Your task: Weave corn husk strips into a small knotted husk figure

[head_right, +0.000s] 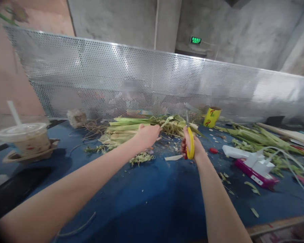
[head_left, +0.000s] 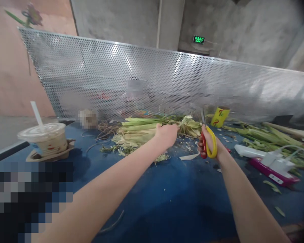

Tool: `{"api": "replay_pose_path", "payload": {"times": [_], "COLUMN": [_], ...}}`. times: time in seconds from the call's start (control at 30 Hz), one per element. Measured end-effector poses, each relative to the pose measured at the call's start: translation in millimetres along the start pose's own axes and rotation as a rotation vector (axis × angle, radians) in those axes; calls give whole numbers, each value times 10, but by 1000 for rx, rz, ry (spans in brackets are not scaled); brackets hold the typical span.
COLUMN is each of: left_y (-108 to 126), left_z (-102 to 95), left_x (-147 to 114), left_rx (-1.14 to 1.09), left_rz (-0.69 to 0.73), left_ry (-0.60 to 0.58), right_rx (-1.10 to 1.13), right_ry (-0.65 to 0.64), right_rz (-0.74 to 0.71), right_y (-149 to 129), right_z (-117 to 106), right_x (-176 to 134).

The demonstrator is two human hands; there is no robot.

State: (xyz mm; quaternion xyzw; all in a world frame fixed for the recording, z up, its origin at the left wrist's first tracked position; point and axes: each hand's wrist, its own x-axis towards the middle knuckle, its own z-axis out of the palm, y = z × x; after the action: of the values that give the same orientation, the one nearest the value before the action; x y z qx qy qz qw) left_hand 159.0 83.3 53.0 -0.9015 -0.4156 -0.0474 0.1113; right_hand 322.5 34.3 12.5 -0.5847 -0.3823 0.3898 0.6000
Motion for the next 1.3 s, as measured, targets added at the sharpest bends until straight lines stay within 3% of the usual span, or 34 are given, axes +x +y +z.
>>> {"api": "replay_pose_path", "payload": {"times": [0.27, 0.47, 0.57, 0.67, 0.77, 0.97, 1.07, 1.3], "left_y": [-278, -308, -324, -373, -413, -391, -390, -415], "left_z": [57, 182, 207, 223, 272, 404, 414, 389], "left_x": [-1010, -1378, -1451, -1463, -1457, -1478, -1467, -1448], "left_rx": [45, -1, -166, -603, -969, -1457, -1528, -1462], "left_rz": [-4, -24, -44, -113, -123, -218, -274, -330], "left_ry": [-61, -22, 38, 90, 51, 79, 111, 212], "right_rx": [186, 177, 141, 86, -55, -204, -220, -239], "right_ry": [-338, -421, -501, -592, -674, -586, -563, -553], "right_rz": [27, -10, -41, -62, -139, -142, -175, -201], "right_y": [152, 318, 356, 316, 231, 110, 98, 160], "right_z": [831, 1043, 1020, 986, 971, 998, 1010, 1010], "right_x": [-430, -562, -558, -605, -699, -821, -834, -867]}}
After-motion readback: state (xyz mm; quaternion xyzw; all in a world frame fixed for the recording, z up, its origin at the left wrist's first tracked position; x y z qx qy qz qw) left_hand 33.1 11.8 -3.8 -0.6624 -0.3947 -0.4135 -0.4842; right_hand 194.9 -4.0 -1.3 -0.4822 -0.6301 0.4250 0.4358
